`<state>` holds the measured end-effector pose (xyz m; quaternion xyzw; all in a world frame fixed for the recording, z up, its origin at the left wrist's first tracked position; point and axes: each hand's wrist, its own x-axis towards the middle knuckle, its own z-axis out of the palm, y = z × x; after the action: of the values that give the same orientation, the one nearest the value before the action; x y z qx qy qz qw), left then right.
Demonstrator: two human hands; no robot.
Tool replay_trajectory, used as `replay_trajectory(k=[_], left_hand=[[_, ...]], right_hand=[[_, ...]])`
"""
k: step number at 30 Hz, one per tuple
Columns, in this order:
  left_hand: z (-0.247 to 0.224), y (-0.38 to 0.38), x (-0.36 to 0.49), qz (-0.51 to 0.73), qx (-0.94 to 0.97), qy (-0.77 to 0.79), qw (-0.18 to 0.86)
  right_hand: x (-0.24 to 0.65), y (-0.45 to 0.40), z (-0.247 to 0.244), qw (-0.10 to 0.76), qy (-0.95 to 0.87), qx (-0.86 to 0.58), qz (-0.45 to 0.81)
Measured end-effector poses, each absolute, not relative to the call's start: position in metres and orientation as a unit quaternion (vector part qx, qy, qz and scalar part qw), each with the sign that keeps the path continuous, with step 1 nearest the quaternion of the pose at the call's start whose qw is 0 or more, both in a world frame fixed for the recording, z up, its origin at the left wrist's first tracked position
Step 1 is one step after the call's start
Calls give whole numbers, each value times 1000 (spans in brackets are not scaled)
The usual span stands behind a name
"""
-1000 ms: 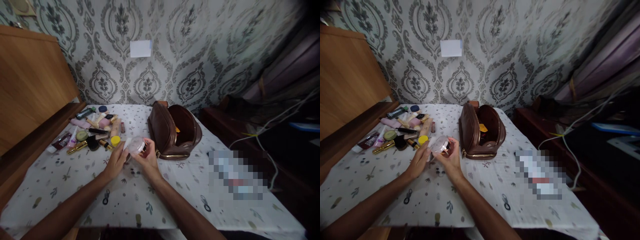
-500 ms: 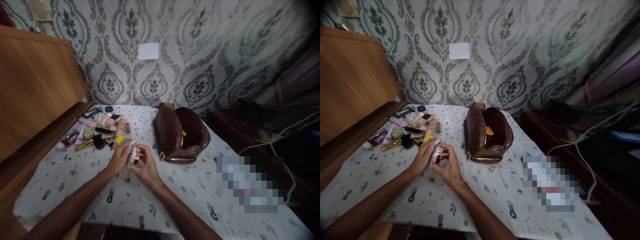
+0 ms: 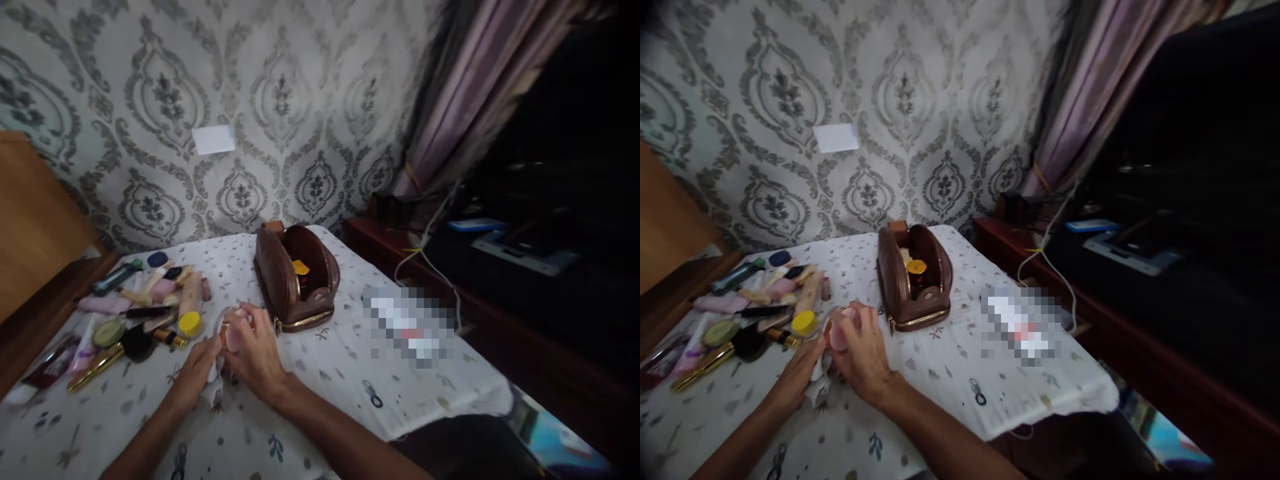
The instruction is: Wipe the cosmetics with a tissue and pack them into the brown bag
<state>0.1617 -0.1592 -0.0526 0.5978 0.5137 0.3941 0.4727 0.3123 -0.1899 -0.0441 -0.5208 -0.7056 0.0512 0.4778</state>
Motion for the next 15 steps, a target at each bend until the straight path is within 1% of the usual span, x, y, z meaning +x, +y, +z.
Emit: replay_trajectory(k=[2,4,10,13,15], left_hand=[[-49,-159,164,383,607,517,466],[-46,-160,166,383,614,513,462],[-48,-161,160,400,541,561,483],[-49,-159,158,383,541,554,503],[-50,-157,158,387,533,555,507]], right_hand=[[316,-190,-37,464,-713,-523,53],[322,-188,-31,461,-712,-524,81],[338,-189,-17,483,-703,-473,222],[349,-190,-6,514,-669,-444,301],[357,-187,7,560,-620,-421,354]])
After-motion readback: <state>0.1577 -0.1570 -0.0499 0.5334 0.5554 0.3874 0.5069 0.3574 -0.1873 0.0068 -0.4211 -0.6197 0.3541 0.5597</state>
